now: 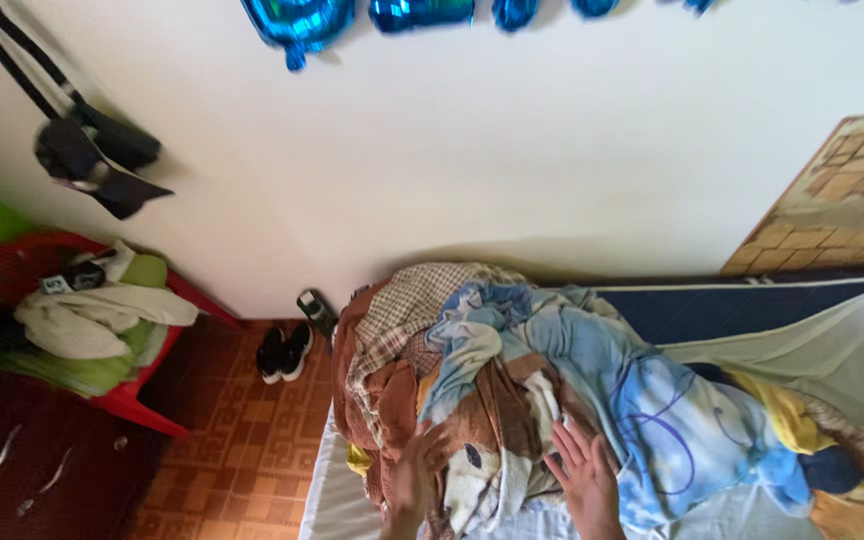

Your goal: The person organizes a bedroom by moving a red pillow from a chair to the bed, then back to the chair. They hang a beige cap on a wall hook, place a white pillow on the chair, and fold a patterned blanket and a yellow blanket on the bed.

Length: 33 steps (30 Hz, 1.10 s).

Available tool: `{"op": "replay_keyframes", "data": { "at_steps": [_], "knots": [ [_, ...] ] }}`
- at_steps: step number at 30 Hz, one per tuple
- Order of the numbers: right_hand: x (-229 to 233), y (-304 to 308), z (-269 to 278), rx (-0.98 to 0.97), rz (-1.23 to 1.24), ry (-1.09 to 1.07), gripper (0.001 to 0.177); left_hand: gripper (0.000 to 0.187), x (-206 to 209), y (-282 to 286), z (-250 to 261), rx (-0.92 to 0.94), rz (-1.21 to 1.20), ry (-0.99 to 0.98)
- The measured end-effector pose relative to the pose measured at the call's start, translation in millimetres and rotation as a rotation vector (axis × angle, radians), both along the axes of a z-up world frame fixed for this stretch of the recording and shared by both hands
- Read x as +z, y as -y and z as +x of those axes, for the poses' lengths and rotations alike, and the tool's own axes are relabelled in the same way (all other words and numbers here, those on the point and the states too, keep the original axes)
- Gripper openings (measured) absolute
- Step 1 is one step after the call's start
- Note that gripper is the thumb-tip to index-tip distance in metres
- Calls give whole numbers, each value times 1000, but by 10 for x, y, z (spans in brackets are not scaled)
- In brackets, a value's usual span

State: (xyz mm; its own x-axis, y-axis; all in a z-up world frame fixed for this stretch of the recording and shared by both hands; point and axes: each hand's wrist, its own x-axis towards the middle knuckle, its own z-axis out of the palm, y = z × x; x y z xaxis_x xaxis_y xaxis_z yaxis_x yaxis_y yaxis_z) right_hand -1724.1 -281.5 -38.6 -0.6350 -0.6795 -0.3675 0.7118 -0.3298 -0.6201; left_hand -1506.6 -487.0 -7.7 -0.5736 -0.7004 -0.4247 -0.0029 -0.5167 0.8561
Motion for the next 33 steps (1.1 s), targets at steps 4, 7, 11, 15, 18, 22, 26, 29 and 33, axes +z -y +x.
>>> {"op": "replay_keyframes", "data": {
  "at_steps": [4, 7, 11, 15, 18, 22, 26, 29, 33],
  "knots": [
    [-225, 313, -144, 35, 40, -48, 79, 82, -395, 397, -377, -120, -39, 211],
    [-345, 494, -245, 50, 127, -55, 81, 85, -868, 698, -635, -155, -77, 307],
    [-500, 676, -318, 49, 209, -85, 82, 83, -1597, 1069, -985, -167, -483, 464],
    [-699, 756, -373, 47, 242, -66, 81, 102, -1751, 1177, -1112, -227, -715, 877],
    [-871, 800, -400, 51, 249, -47, 77, 124, -1578, 1202, -1240, -313, -607, 997],
    [-1112, 811, -395, 83, 278, -81, 71, 118, -1575, 1128, -1273, -389, -560, 1027],
    [-1198, 818, -345, 136, 263, -166, 67, 113, -1779, 1014, -1131, -464, -635, 725],
    [-1129, 954, -349, 134, 400, -186, 66, 109, -1811, 859, -1046, -728, -712, 531],
    [-1022, 1176, -341, 218, 681, -531, 81, 104, -1760, 414, -953, -1107, -870, 480]
  ]
}}
